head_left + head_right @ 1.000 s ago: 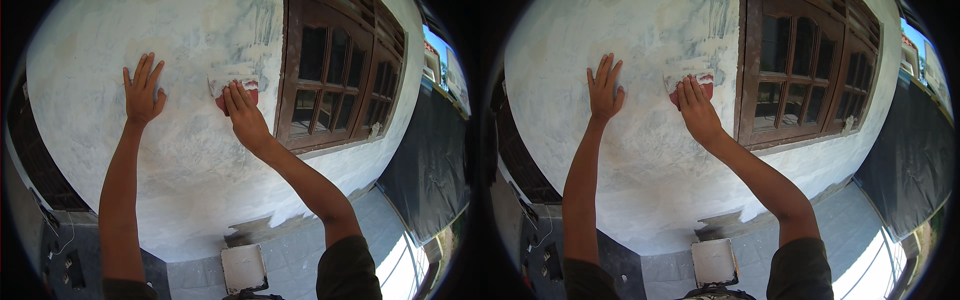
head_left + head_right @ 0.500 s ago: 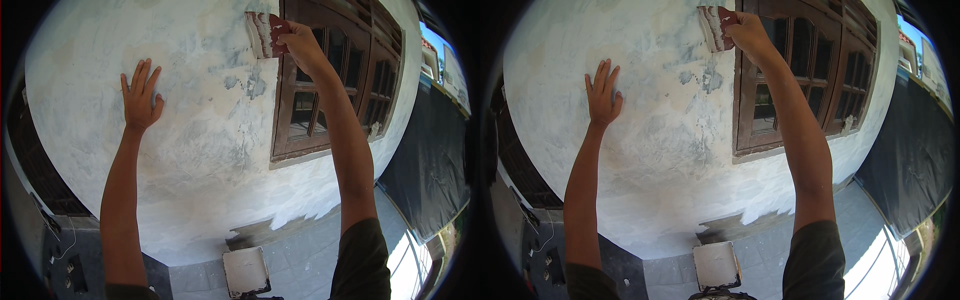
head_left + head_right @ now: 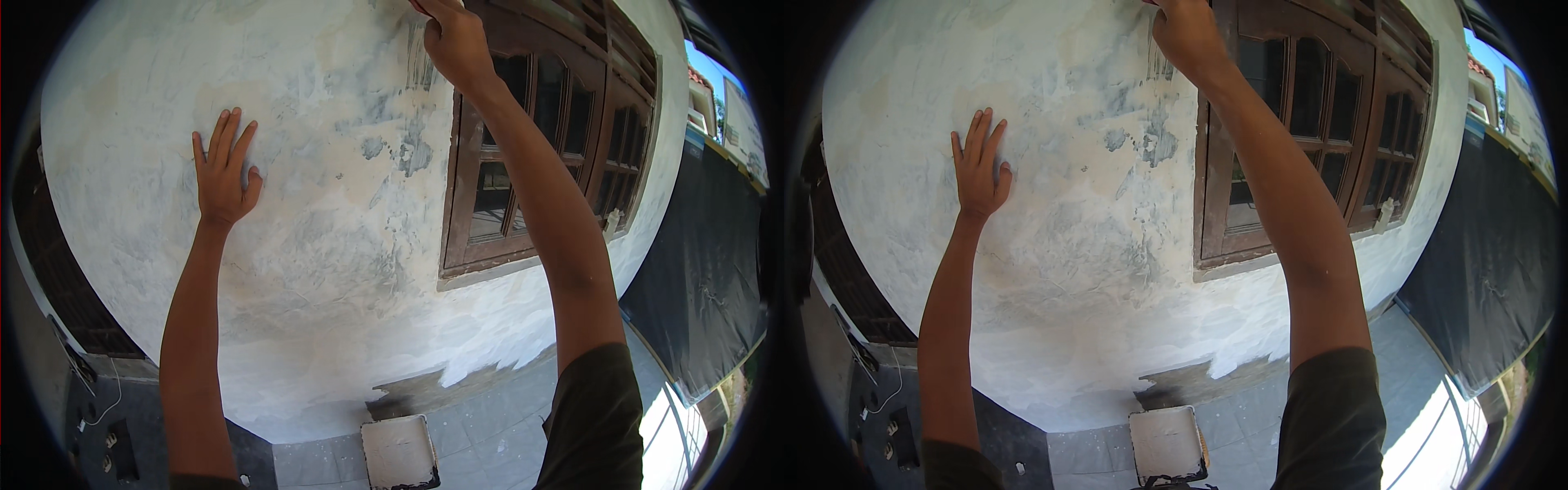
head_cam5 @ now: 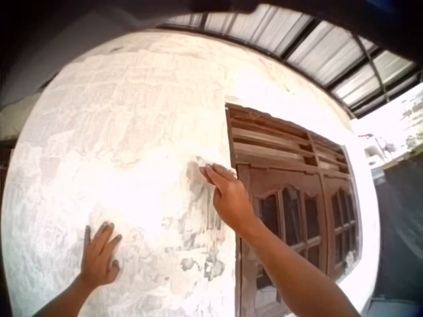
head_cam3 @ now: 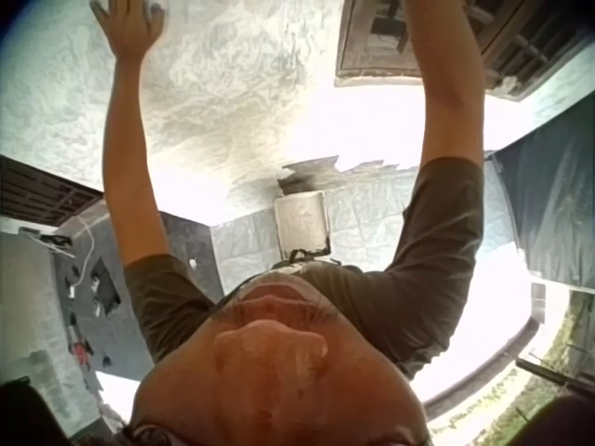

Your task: Using a putty knife to apply filler or putty to an exterior building wall.

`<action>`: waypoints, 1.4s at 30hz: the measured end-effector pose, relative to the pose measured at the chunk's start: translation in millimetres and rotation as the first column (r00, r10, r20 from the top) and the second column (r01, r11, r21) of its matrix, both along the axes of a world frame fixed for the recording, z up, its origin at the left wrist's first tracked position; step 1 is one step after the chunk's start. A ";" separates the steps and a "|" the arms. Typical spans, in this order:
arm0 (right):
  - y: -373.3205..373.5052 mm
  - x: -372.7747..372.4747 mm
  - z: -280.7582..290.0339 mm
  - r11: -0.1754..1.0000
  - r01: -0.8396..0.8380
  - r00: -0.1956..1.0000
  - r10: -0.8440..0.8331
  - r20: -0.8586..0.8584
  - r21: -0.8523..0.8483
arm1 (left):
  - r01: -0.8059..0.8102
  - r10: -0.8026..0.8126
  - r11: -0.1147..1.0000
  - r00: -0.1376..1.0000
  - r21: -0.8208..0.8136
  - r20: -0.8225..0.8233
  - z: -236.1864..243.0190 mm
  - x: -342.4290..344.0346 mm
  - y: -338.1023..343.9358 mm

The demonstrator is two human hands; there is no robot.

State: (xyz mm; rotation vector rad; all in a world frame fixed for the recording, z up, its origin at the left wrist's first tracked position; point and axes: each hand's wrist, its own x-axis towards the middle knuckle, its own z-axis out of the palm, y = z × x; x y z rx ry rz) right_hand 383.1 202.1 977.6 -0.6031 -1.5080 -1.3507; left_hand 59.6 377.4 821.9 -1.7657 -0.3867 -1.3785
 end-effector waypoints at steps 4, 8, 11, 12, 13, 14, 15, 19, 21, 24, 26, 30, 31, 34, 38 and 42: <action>46.2 24.9 -25.4 0.951 0.306 0.951 -0.307 0.030 0.036 | 0.008 -0.008 1.000 1.000 0.005 -0.003 2.9 6.7 -2.5; 51.0 9.4 -54.7 0.958 0.283 0.959 -0.282 -0.020 0.048 | 0.026 -0.026 1.000 1.000 0.016 -0.010 1.9 2.3 -8.5; 44.6 3.4 -76.5 0.975 0.167 0.984 -0.175 -0.041 -0.143 | 0.018 -0.018 1.000 1.000 0.015 -0.010 0.2 0.5 -9.4; 41.8 4.9 -83.2 0.973 0.175 0.982 -0.183 -0.042 -0.149 | 0.026 -0.026 0.999 1.000 0.024 -0.015 1.5 3.2 -9.6; 44.0 7.1 -92.1 0.974 0.168 0.983 -0.177 -0.048 -0.155 | 0.030 -0.030 0.999 0.999 0.024 -0.018 1.3 6.5 -7.5; 45.6 10.4 -103.1 0.972 0.172 0.982 -0.182 -0.052 -0.158 | 0.036 -0.035 0.999 0.999 0.019 -0.021 0.1 10.9 -5.0; 45.1 12.1 -114.7 0.965 0.177 0.980 -0.192 -0.061 -0.195 | 0.043 -0.043 0.999 0.999 0.015 -0.023 -1.2 17.0 -0.4; 30.6 -6.7 -147.0 0.948 0.166 0.981 -0.186 -0.050 -0.270 | 0.026 -0.026 0.999 1.000 0.036 -0.003 3.6 -1.0 -10.1; 28.5 -3.6 -172.3 0.920 0.175 0.978 -0.203 -0.043 -0.352 | 0.022 -0.022 0.999 1.000 0.034 -0.006 2.8 4.2 -4.0; 13.0 -1.5 -207.9 0.869 0.229 0.967 -0.254 0.002 -0.440 | 0.025 -0.024 0.999 1.000 0.026 -0.018 2.7 8.7 -2.4; 0.2 -5.2 -234.7 0.842 0.229 0.967 -0.254 0.014 -0.488 | 0.015 -0.014 1.000 1.000 0.022 -0.019 3.1 8.0 -1.6; -43.7 -11.5 -256.5 0.676 0.181 0.980 -0.186 0.072 -0.714 | 0.011 -0.011 1.000 1.000 0.013 -0.006 2.9 7.8 -2.3; -61.4 -15.1 -246.3 0.531 0.151 0.986 -0.140 0.089 -0.834 | 0.012 -0.012 1.000 1.000 0.015 -0.005 2.7 7.0 -3.1; -97.1 -27.5 -159.1 0.435 -0.139 0.981 -0.060 -0.182 -0.890 | 0.002 -0.002 1.000 1.000 0.010 -0.003 0.5 -1.9 -3.5; -90.4 -14.1 -67.8 0.783 -0.091 0.949 -0.120 -0.293 -0.616 | 0.016 -0.016 1.000 1.000 0.010 0.001 0.9 6.9 -5.1; -34.5 -2.4 -58.1 0.876 0.126 0.969 -0.208 -0.130 -0.465 | 0.030 -0.030 0.999 1.000 0.011 -0.004 2.0 6.3 -5.7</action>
